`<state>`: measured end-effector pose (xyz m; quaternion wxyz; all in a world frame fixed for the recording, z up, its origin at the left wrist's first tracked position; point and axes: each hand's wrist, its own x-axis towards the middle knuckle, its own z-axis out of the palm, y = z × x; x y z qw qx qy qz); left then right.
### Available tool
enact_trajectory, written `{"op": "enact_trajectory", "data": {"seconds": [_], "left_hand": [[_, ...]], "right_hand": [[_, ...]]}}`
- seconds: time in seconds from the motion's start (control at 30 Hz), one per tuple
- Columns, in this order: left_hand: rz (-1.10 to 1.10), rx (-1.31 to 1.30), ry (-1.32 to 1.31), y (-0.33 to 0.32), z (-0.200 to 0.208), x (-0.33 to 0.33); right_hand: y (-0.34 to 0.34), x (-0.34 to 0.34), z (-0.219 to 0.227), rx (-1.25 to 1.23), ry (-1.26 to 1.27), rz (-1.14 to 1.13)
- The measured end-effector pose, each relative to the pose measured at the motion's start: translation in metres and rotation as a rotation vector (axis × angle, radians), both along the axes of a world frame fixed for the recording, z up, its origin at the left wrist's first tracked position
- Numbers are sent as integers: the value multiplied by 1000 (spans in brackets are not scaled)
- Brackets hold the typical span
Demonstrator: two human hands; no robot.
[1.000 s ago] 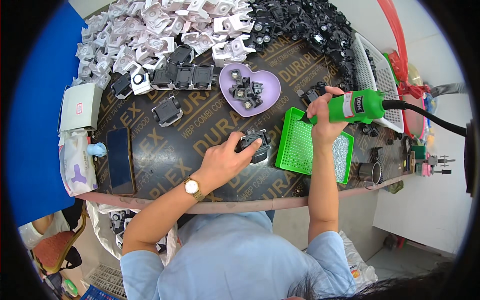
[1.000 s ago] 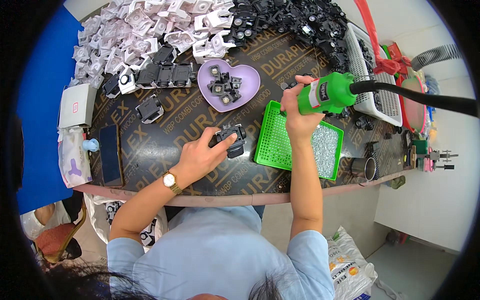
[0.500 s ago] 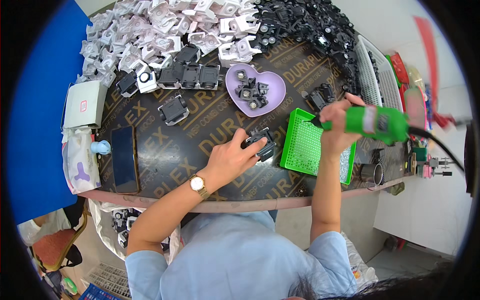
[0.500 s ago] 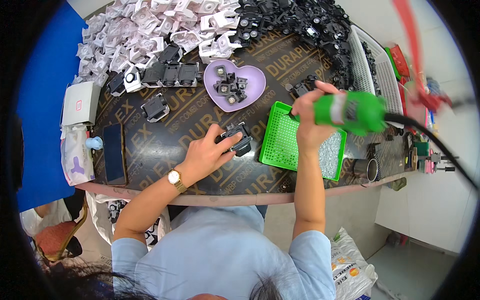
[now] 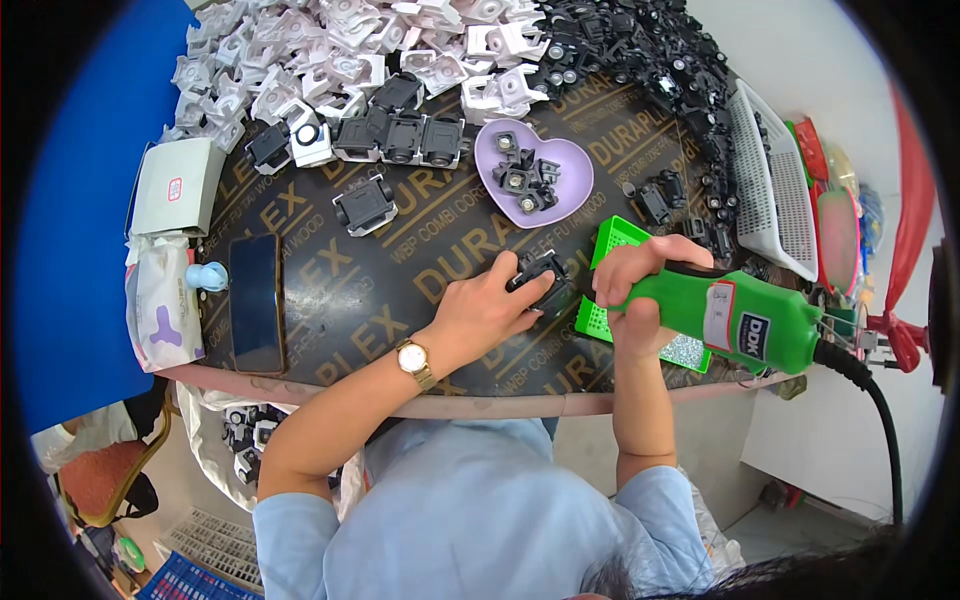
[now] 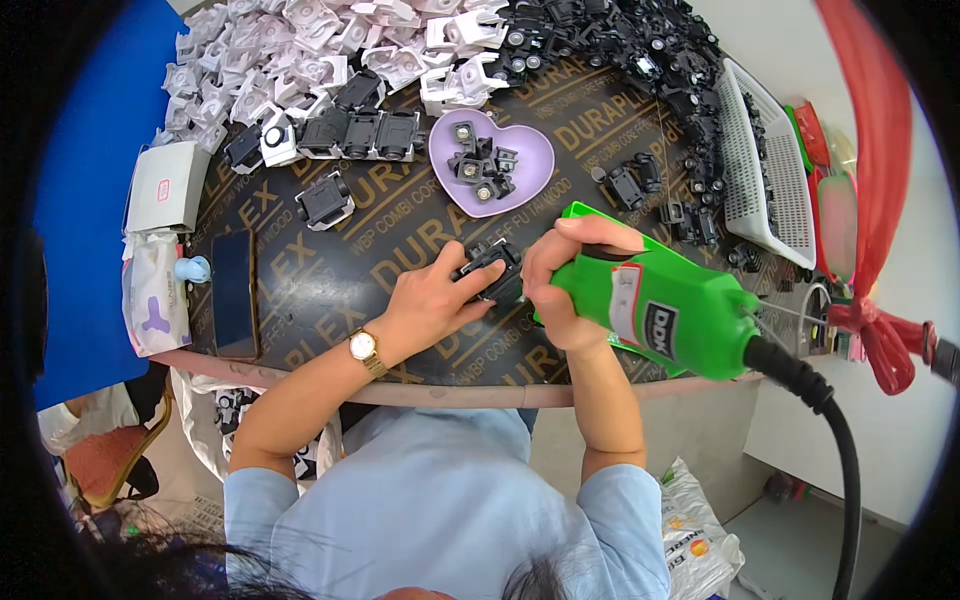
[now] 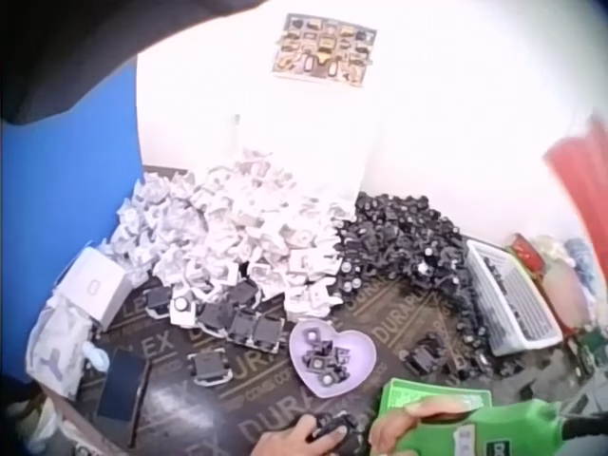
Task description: The person assembles small electronic components and plastic housing parts using an electric screwdriver to insert screws.
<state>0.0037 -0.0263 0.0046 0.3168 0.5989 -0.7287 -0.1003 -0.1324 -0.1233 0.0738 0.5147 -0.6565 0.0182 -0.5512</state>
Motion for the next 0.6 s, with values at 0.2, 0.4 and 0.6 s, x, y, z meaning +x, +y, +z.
{"op": "enact_trajectory", "data": {"seconds": [0.2,0.4,0.6], "left_hand": [[-13,6,-1,-1,-2,2],[8,28,-10,2,0,2],[33,-48,-67,2,-6,0]], "right_hand": [[-4,7,-6,49,253,-11],[-4,6,-22,79,308,-219],[2,15,-16,133,161,-166]]}}
